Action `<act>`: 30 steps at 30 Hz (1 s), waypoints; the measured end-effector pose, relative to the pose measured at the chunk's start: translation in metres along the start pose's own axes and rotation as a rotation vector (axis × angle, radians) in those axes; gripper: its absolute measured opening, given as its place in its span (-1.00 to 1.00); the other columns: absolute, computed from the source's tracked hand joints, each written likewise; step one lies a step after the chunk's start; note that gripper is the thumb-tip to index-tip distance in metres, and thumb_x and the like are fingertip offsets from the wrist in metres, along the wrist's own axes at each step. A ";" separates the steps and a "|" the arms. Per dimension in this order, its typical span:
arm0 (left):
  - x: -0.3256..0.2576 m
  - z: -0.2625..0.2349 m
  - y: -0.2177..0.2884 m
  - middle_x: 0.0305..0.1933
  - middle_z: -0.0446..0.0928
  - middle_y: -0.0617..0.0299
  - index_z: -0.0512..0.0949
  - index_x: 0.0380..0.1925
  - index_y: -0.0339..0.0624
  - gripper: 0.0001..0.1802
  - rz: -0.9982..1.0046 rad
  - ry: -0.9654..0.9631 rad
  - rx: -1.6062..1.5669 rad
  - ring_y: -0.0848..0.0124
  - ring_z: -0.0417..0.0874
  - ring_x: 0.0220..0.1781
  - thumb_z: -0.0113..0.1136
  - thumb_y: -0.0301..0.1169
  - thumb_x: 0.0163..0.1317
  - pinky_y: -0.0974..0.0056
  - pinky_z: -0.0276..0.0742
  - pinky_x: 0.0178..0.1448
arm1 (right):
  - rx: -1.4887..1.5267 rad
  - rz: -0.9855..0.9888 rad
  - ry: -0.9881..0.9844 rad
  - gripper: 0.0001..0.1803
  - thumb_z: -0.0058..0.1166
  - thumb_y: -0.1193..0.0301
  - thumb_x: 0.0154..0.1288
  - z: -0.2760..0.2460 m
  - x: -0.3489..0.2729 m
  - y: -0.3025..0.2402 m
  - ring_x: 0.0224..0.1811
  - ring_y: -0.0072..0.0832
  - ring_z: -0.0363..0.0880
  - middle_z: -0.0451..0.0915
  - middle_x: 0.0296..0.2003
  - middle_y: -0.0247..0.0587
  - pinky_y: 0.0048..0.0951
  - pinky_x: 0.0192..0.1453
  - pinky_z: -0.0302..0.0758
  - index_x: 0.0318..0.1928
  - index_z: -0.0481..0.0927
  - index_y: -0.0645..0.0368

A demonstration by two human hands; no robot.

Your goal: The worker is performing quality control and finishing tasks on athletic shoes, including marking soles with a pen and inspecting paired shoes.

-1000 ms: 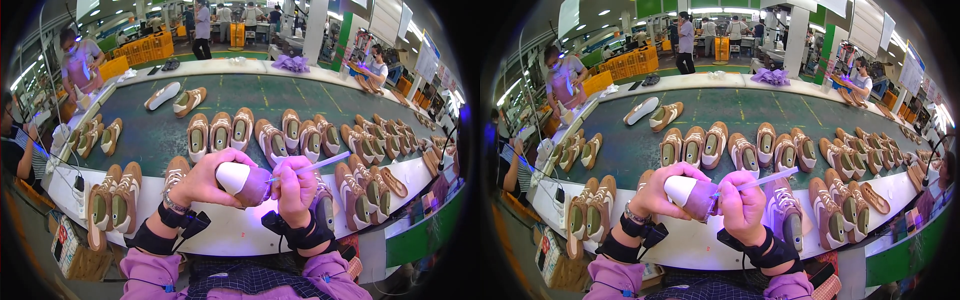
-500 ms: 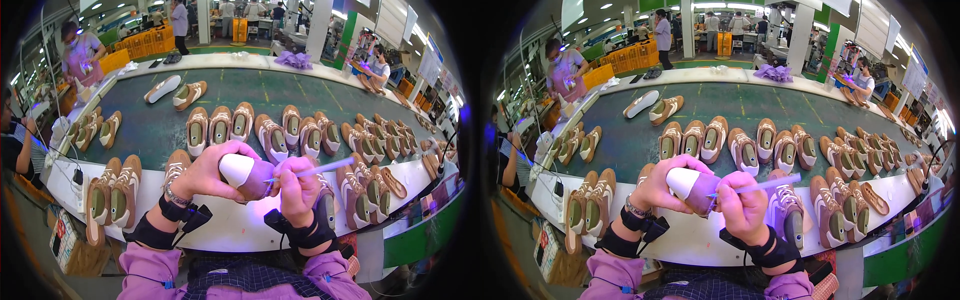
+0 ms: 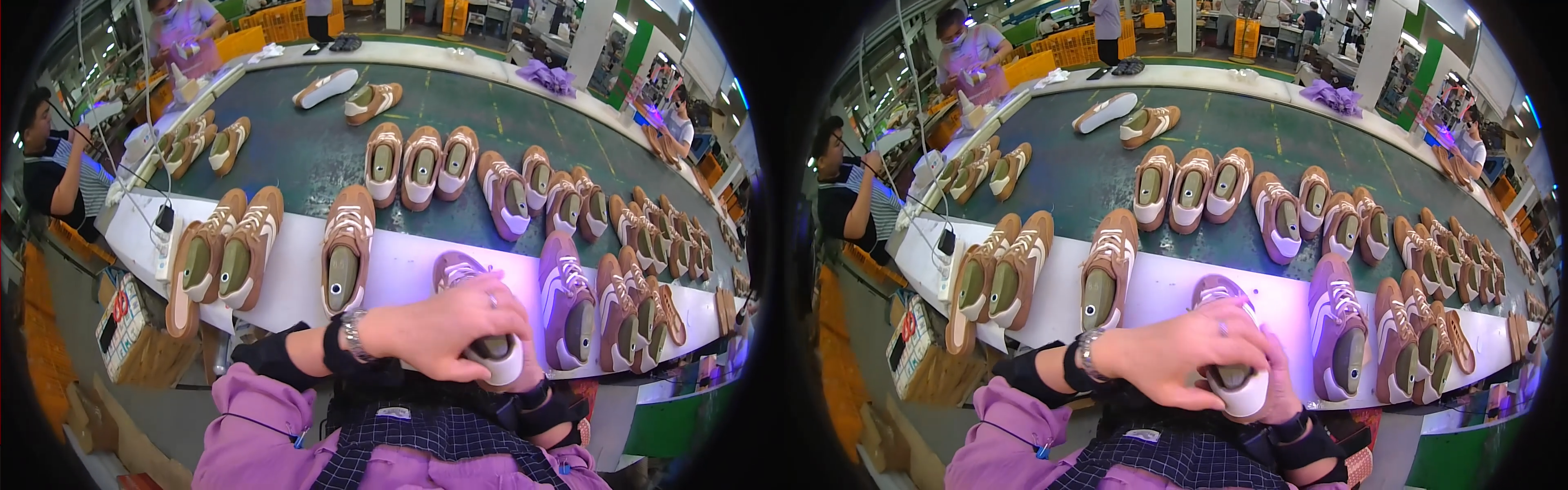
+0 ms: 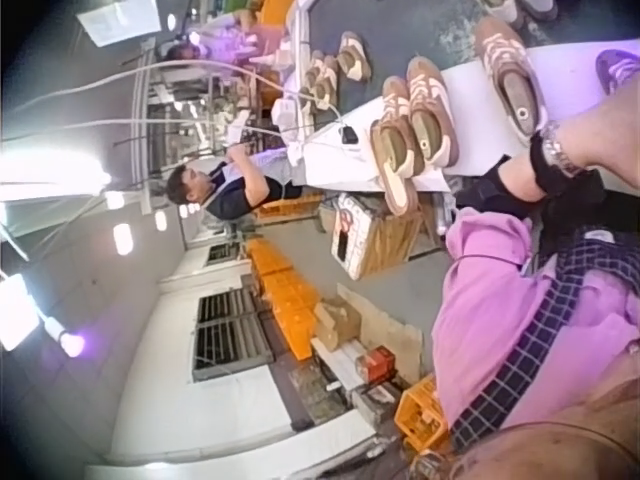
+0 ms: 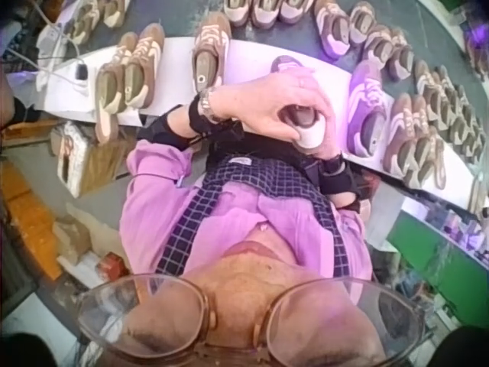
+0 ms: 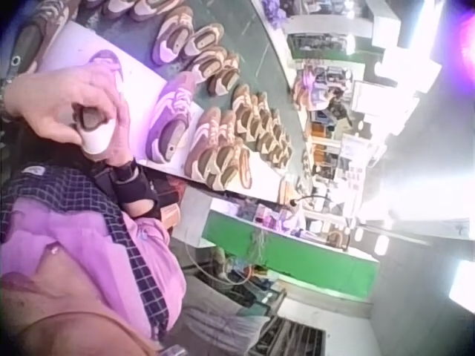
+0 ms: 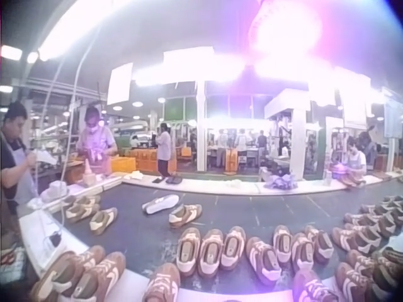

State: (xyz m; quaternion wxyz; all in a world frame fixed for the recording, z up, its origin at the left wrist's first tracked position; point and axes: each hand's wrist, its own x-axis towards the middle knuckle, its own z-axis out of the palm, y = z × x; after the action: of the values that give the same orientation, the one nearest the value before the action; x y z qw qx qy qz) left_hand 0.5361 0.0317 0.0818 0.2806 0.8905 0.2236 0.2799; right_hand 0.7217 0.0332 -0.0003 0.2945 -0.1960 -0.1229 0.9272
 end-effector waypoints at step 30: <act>-0.112 0.023 -0.095 -0.01 0.54 0.08 0.41 0.05 -0.25 -0.57 -0.438 1.250 -1.565 0.27 0.59 0.00 -0.09 -0.20 0.30 0.19 0.52 0.10 | -0.155 0.001 -0.093 -0.35 -0.06 0.15 0.17 -0.018 0.123 -0.007 0.01 -0.22 0.53 0.48 0.04 0.03 -0.24 0.17 0.43 0.19 0.30 0.32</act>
State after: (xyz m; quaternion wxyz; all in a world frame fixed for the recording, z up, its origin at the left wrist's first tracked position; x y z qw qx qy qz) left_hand 0.4439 0.0315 -0.0349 0.6613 0.0924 0.2423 0.7038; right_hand 0.6407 0.1142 -0.0503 0.2719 -0.1752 -0.2075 0.9232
